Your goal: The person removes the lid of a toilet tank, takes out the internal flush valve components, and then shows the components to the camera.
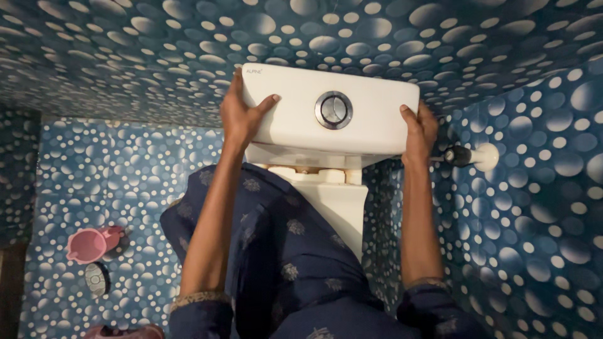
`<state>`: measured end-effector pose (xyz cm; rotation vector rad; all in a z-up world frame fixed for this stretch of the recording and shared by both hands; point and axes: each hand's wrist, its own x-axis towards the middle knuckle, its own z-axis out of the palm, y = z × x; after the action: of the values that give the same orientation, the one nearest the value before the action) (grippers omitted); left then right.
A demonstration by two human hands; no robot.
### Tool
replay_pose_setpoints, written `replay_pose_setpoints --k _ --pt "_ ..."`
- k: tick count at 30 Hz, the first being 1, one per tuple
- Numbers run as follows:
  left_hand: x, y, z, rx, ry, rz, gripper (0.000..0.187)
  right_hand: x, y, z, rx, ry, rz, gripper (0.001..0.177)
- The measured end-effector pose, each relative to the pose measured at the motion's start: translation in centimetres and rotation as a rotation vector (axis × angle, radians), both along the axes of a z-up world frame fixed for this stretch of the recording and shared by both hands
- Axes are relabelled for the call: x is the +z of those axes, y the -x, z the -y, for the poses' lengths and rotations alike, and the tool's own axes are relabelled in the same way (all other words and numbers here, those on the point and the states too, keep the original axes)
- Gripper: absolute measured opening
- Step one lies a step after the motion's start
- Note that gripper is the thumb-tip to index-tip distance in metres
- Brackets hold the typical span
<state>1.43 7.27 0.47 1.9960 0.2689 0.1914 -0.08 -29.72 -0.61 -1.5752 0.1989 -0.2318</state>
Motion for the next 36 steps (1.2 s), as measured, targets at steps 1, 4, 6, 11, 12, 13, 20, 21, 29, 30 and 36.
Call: replay_pose_setpoints --k 1,4,6,11,12,13,20,21,29,30,36 --pt "-0.2 0.3 0.1 -0.001 0.002 -0.003 0.094 0.4 0.3 0.0 -0.001 0.002 -0.003 0.034" --pt "-0.9 0.6 -0.1 0.003 0.078 0.143 0.102 1.0 0.7 -0.5 -0.055 -0.011 0.016 0.041" --pt "-1.4 1.0 -0.1 -0.007 0.106 0.207 0.101 0.9 0.9 -0.3 -0.064 -0.062 0.094 0.042" --pt "-1.9 1.9 0.0 -0.009 0.233 0.314 0.09 0.6 0.9 -0.1 -0.09 -0.183 0.127 0.043" --pt "-2.0 2.0 0.0 -0.016 0.314 0.356 0.084 0.6 1.1 0.0 -0.09 -0.229 0.145 0.045" --pt "-2.1 2.1 0.0 -0.017 0.315 0.356 0.084 0.7 1.2 0.1 -0.091 -0.229 0.145 0.045" --pt "-2.6 2.8 -0.5 0.005 0.517 0.415 0.06 -0.1 1.3 1.3 -0.075 -0.419 0.117 0.037" --pt "-2.6 2.9 -0.6 0.016 0.565 0.402 0.054 -0.2 1.1 1.5 -0.129 -0.453 0.05 0.038" --pt "-1.0 2.7 -0.1 0.076 0.705 0.37 0.047 0.0 1.0 2.1 -0.094 -0.208 0.072 0.044" --pt "-0.6 2.8 -0.1 0.072 0.698 0.368 0.047 0.2 1.1 2.0 -0.135 -0.18 0.062 0.044" --pt "1.3 1.8 -0.2 0.019 0.756 0.49 0.045 2.9 1.2 2.3 -0.084 -0.187 0.287 0.051"
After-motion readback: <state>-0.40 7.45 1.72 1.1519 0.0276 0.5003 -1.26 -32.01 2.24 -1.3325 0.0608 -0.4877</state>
